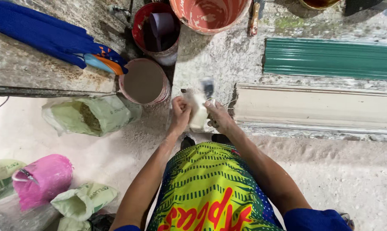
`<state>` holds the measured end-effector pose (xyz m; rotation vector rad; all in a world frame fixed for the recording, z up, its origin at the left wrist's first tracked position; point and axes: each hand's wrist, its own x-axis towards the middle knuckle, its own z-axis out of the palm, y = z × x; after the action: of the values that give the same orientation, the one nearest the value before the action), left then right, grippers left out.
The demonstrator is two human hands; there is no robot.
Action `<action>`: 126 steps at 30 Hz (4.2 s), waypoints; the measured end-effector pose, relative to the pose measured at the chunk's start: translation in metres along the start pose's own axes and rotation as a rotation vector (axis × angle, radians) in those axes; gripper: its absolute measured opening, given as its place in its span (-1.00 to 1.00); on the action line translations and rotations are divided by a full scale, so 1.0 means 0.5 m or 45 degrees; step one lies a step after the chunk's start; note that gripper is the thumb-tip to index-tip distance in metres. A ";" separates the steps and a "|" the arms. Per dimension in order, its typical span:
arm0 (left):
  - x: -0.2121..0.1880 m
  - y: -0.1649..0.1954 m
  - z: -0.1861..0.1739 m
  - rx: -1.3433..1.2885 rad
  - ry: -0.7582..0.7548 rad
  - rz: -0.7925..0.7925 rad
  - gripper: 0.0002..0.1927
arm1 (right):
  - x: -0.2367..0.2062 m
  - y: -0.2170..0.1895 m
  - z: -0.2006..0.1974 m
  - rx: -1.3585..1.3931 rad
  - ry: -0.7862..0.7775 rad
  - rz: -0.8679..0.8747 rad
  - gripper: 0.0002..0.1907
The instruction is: The person scrapes dried plaster residue from the inside of a plastic bucket using a handheld scraper, rotating the bucket as they work. They then dip a wide brush into a bowl of liquid and brush it over a mold surface, and finally hold a long plaster cornice piece while scraping along its edges.
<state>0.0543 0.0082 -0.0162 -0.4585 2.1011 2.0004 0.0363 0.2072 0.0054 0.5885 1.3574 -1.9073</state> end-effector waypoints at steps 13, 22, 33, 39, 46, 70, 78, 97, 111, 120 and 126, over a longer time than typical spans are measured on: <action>-0.039 0.021 -0.017 0.889 -0.105 -0.294 0.00 | 0.022 0.054 -0.012 -0.886 0.145 -0.148 -0.47; -0.020 -0.030 -0.030 1.011 -0.030 -0.271 -0.11 | 0.038 0.018 0.000 -1.833 0.257 -0.421 -0.56; -0.028 0.035 -0.049 0.844 0.034 -0.105 -0.19 | -0.007 0.003 -0.021 -1.666 0.024 -0.612 -0.60; -0.038 0.060 -0.044 0.889 0.134 0.098 -0.20 | 0.010 -0.027 -0.062 -1.770 0.372 -0.736 -0.57; -0.003 0.011 -0.059 0.654 0.074 0.090 -0.12 | -0.022 0.040 -0.022 -1.593 0.161 -0.622 -0.54; -0.006 0.030 -0.080 0.140 -0.027 -0.823 -0.51 | 0.035 0.035 -0.037 -2.079 0.006 -0.449 -0.62; -0.011 -0.028 -0.099 -0.001 -0.366 -0.374 -0.22 | 0.038 0.098 -0.009 -1.898 0.022 -1.020 -0.76; -0.057 -0.065 -0.044 0.855 -0.179 -0.033 0.53 | -0.129 0.033 0.030 -1.864 0.065 -0.097 -0.67; -0.045 0.018 -0.028 0.768 -0.159 0.239 0.35 | -0.130 -0.091 0.019 -1.158 0.410 -0.070 -0.55; 0.044 0.086 0.095 0.698 -0.257 0.496 0.52 | -0.029 -0.099 -0.128 -0.920 0.853 -0.397 -0.73; 0.286 0.281 0.138 -0.582 0.134 -0.383 0.29 | 0.080 -0.333 -0.245 -1.082 1.121 -0.694 -0.66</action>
<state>-0.1338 0.0698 0.0598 -0.9114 1.4945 2.2962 -0.1216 0.3428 0.0372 0.6639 2.9044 -1.1835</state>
